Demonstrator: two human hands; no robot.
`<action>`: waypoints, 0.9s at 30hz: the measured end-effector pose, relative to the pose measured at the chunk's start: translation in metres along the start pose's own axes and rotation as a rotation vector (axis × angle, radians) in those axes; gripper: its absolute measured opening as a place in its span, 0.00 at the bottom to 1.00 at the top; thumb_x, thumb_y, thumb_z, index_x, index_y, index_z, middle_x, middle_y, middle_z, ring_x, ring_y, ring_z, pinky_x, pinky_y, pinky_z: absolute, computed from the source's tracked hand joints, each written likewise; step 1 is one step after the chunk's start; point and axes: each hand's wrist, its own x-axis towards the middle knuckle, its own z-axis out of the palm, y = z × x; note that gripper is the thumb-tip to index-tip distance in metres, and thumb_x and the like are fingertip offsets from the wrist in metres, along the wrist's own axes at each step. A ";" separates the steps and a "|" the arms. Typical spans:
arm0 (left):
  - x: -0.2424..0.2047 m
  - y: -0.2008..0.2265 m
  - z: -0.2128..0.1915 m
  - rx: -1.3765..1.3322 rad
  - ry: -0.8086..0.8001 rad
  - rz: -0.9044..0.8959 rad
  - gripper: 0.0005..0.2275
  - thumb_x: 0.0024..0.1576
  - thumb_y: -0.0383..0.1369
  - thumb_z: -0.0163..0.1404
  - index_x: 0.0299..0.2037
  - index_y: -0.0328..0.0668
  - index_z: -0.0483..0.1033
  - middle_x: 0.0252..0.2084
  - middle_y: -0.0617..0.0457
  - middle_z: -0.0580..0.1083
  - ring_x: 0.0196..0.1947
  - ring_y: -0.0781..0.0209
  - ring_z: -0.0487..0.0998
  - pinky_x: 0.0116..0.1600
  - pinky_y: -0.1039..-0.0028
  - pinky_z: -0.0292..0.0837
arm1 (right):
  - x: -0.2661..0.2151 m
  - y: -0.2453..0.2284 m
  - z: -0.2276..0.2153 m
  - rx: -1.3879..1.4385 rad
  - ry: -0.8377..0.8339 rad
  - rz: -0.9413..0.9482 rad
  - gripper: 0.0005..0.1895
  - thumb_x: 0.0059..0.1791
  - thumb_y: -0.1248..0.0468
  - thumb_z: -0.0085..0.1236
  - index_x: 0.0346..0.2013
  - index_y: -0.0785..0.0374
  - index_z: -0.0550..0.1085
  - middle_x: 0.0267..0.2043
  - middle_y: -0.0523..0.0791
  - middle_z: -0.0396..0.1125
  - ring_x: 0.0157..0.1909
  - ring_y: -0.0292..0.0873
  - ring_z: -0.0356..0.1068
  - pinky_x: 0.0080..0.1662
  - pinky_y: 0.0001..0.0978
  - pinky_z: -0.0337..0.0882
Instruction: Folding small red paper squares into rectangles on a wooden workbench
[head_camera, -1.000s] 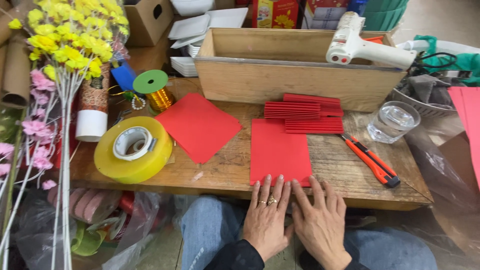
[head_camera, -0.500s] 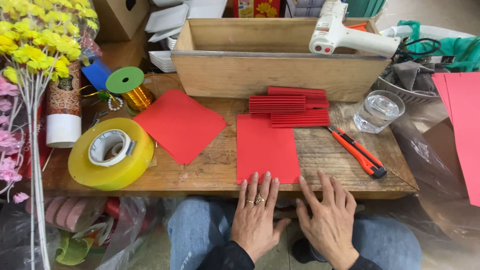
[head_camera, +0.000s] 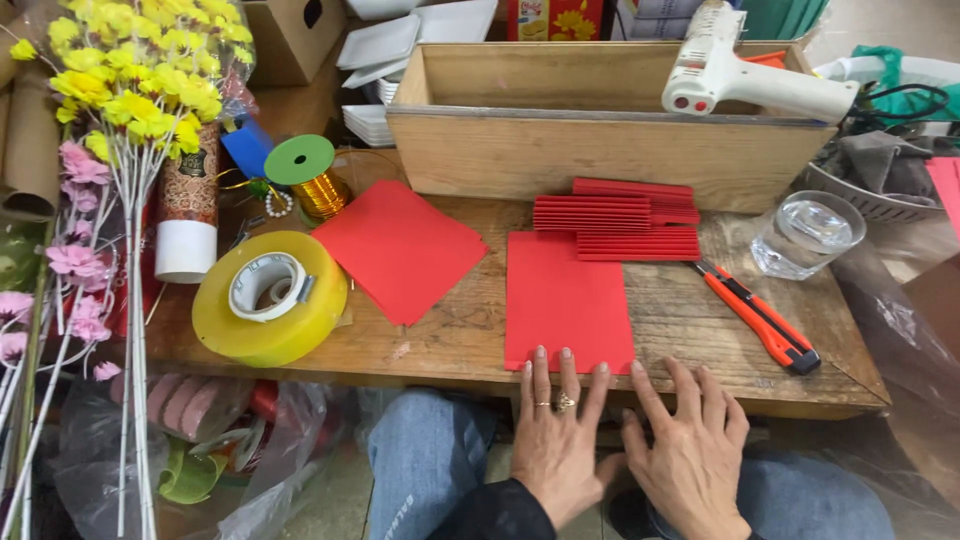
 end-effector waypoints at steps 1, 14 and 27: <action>-0.005 -0.010 0.001 0.000 -0.001 -0.002 0.49 0.45 0.58 0.59 0.76 0.44 0.55 0.74 0.22 0.53 0.73 0.12 0.44 0.74 0.33 0.38 | 0.000 -0.001 0.001 0.001 -0.001 -0.001 0.30 0.43 0.44 0.55 0.61 0.34 0.75 0.68 0.40 0.69 0.69 0.49 0.67 0.67 0.46 0.60; -0.046 -0.099 -0.008 0.535 0.112 -0.038 0.56 0.49 0.76 0.44 0.80 0.45 0.42 0.82 0.46 0.45 0.82 0.43 0.39 0.80 0.44 0.34 | -0.004 0.002 0.008 0.001 0.031 -0.020 0.30 0.43 0.45 0.56 0.62 0.34 0.74 0.67 0.38 0.68 0.69 0.50 0.67 0.66 0.46 0.59; -0.114 -0.039 0.068 -0.599 0.187 -0.686 0.35 0.50 0.51 0.61 0.69 0.57 0.65 0.64 0.56 0.75 0.60 0.54 0.77 0.61 0.65 0.71 | -0.029 0.025 0.034 0.330 0.031 -0.037 0.46 0.42 0.51 0.58 0.73 0.61 0.61 0.78 0.47 0.57 0.80 0.50 0.52 0.77 0.48 0.48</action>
